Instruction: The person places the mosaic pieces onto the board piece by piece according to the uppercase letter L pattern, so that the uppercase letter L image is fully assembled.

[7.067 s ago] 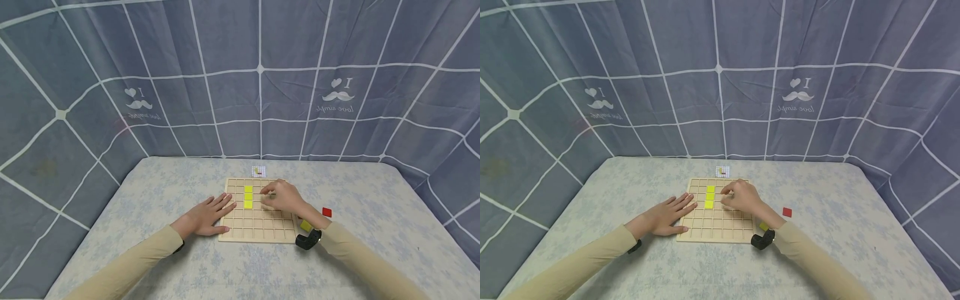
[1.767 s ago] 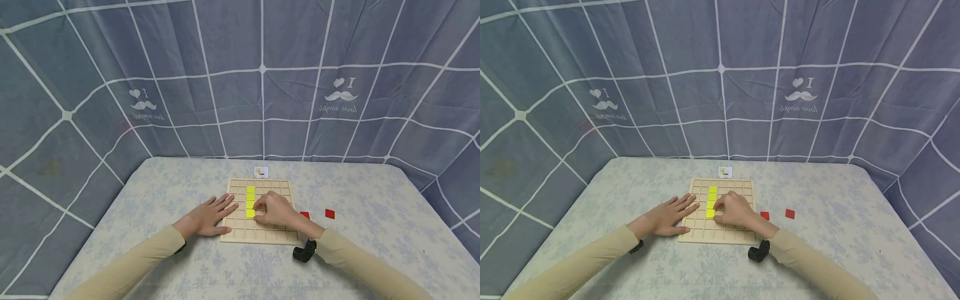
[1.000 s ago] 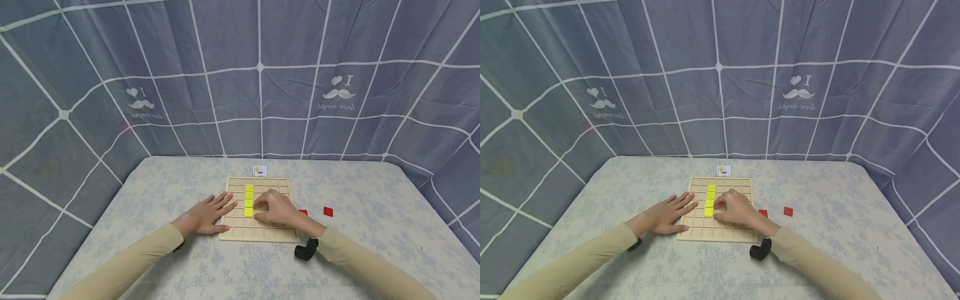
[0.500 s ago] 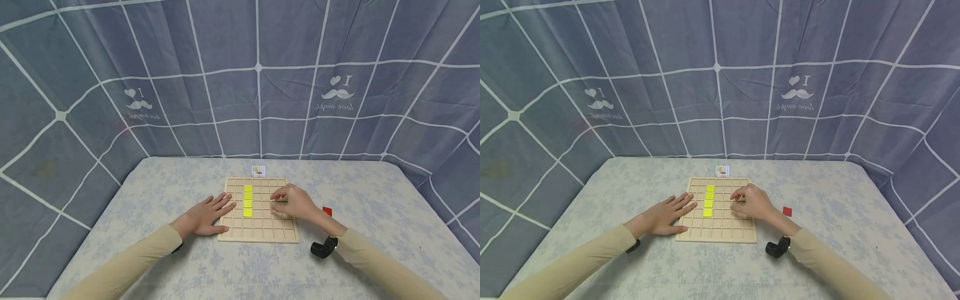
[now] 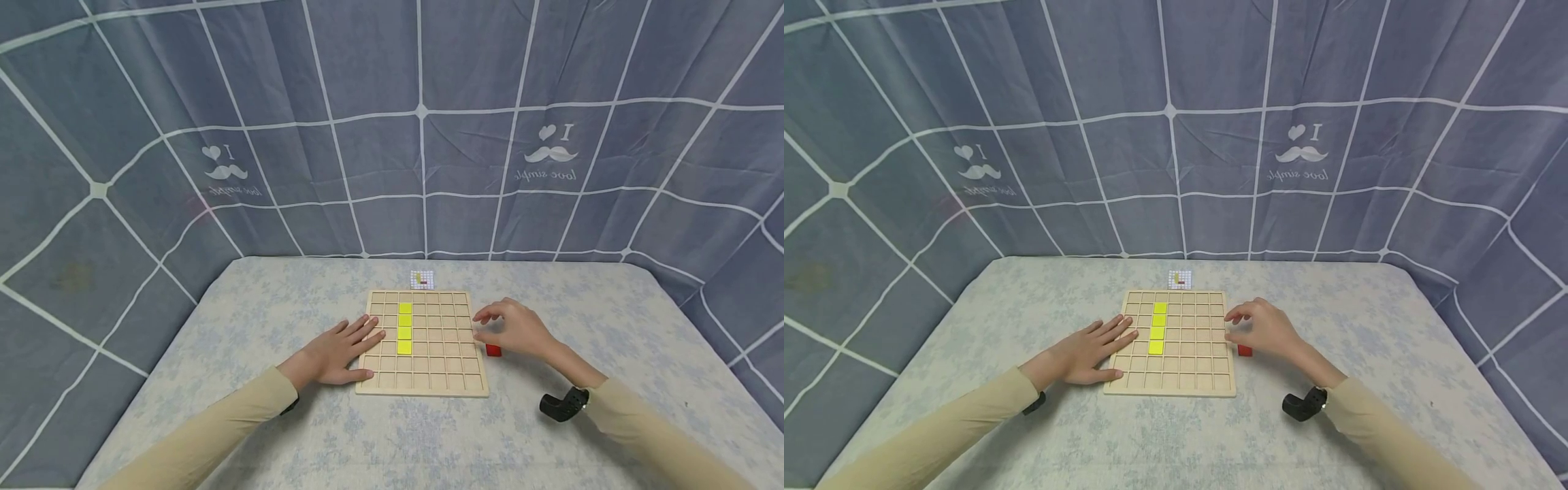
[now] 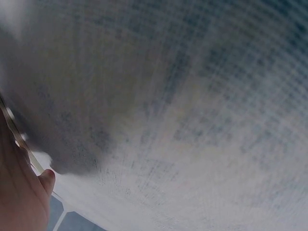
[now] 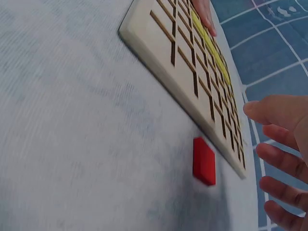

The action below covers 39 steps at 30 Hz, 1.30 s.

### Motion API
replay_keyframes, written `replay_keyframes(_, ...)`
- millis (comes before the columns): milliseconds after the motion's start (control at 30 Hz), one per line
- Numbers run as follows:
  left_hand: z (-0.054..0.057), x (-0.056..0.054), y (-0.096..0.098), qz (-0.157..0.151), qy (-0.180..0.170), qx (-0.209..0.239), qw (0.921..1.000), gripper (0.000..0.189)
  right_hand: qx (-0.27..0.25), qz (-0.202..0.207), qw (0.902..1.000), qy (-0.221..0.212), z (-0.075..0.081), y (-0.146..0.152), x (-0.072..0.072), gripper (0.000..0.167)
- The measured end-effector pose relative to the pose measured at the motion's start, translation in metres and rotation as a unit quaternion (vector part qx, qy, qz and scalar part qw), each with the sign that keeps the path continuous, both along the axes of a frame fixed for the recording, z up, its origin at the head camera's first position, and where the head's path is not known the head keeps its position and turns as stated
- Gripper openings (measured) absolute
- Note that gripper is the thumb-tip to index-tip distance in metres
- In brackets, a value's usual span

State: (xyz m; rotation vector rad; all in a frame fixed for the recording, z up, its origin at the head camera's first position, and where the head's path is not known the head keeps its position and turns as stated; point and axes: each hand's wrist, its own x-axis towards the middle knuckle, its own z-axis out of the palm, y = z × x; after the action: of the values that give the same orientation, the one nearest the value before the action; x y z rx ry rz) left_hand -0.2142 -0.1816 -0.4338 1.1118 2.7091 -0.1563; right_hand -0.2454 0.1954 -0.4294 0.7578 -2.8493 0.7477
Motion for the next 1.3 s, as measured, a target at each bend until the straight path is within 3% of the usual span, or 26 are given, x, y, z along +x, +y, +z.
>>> replay_keyframes(500,0.003,-0.001,-0.002,0.005,-0.006,-0.003,1.0000,0.075,0.024,-0.006,0.9994,-0.026,-0.014,0.036,0.007,0.028)
replay_keyframes(1300,0.001,-0.001,-0.001,0.008,-0.013,0.004,0.9999,0.075,0.033,0.023,0.9992,-0.005,-0.020,0.039,0.015,0.018)
